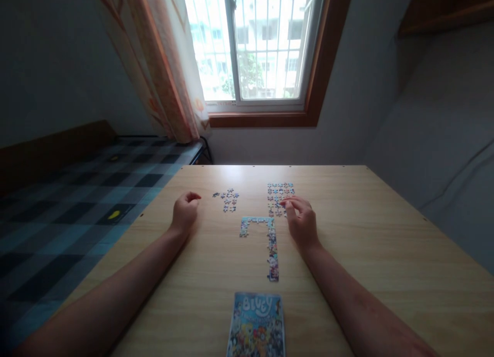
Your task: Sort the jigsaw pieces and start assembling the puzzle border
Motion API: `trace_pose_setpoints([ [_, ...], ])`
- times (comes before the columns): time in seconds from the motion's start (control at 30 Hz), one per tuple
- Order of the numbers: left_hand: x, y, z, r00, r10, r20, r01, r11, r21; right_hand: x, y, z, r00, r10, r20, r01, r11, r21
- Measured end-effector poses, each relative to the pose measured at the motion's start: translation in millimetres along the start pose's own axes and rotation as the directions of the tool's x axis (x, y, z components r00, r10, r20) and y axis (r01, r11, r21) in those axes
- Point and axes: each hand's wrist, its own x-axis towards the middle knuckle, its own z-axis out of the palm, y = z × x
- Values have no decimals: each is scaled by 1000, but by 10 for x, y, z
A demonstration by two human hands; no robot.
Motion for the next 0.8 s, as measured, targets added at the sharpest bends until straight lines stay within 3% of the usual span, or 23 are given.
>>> trace_pose_setpoints([
  [0.23, 51, -18, 24, 987, 110, 113, -133, 966, 220, 11, 66, 22, 1000, 24, -6, -24, 1000, 11],
  [0.53, 46, 16, 148, 948, 129, 290, -260, 840, 477, 25, 12, 50, 1000, -1, -27, 0, 1000, -13],
  [0.8, 331, 130, 285, 911, 137, 388, -304, 860, 410, 40, -28, 48, 998, -59, -33, 57, 998, -34],
])
